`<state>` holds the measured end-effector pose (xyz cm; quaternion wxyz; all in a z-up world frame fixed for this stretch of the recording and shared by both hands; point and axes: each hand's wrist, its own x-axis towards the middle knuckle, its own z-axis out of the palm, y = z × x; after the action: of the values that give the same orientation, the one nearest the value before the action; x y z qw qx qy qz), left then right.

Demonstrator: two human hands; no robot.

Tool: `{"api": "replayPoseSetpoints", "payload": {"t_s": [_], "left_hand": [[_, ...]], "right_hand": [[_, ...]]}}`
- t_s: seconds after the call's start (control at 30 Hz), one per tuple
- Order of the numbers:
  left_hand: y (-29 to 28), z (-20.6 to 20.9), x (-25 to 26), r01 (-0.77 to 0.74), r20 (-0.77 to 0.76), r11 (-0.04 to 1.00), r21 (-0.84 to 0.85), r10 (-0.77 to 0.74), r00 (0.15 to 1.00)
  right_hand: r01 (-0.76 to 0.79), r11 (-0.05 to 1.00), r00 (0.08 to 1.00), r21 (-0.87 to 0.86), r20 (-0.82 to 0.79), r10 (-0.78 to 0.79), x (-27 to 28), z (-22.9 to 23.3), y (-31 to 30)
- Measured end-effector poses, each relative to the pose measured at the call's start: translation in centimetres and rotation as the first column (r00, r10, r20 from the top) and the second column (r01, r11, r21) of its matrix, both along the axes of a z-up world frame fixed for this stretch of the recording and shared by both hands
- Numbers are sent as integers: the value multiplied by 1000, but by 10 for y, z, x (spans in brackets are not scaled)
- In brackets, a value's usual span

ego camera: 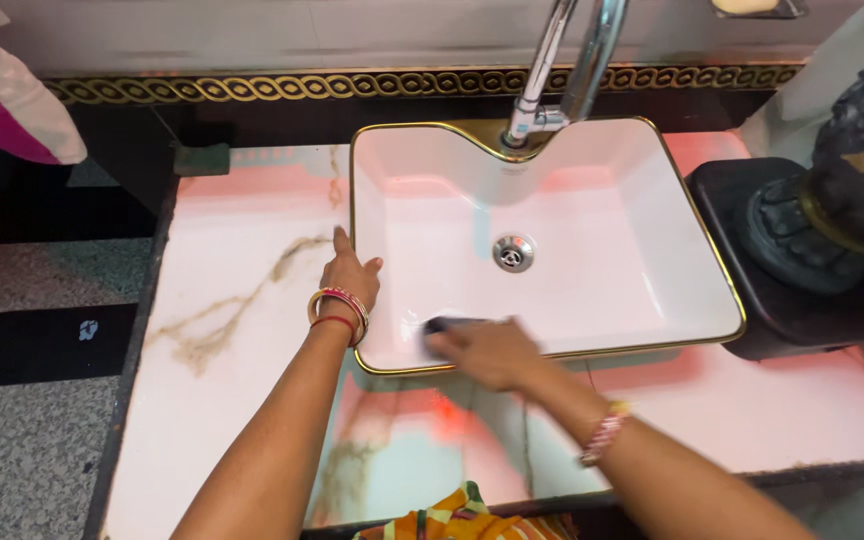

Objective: The person washes a cloth in a sink, then uses the wet cloth to wipe down a marble countertop and a metal soap dish mounted on the wall.

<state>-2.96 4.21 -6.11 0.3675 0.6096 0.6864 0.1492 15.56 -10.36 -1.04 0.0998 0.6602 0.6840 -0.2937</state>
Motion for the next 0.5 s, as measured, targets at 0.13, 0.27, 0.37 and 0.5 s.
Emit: {"api": "replayPoseSetpoints", "payload": {"t_s": [0.13, 0.27, 0.37, 0.5], "left_hand": [[-27, 29, 0, 186, -216, 975, 120, -157, 964], [-48, 42, 3, 324, -523, 944, 57, -248, 815], [-68, 49, 11, 379, -747, 925, 8, -247, 618], [-81, 61, 26, 377, -849, 912, -165, -325, 417]], "right_hand": [[-84, 990, 921, -113, 371, 120, 149, -12, -22], [-26, 969, 854, -245, 498, 149, 237, -26, -29], [179, 974, 902, -138, 418, -107, 231, -62, -9], [-527, 849, 827, -31, 210, 521, 130, -92, 12]]}}
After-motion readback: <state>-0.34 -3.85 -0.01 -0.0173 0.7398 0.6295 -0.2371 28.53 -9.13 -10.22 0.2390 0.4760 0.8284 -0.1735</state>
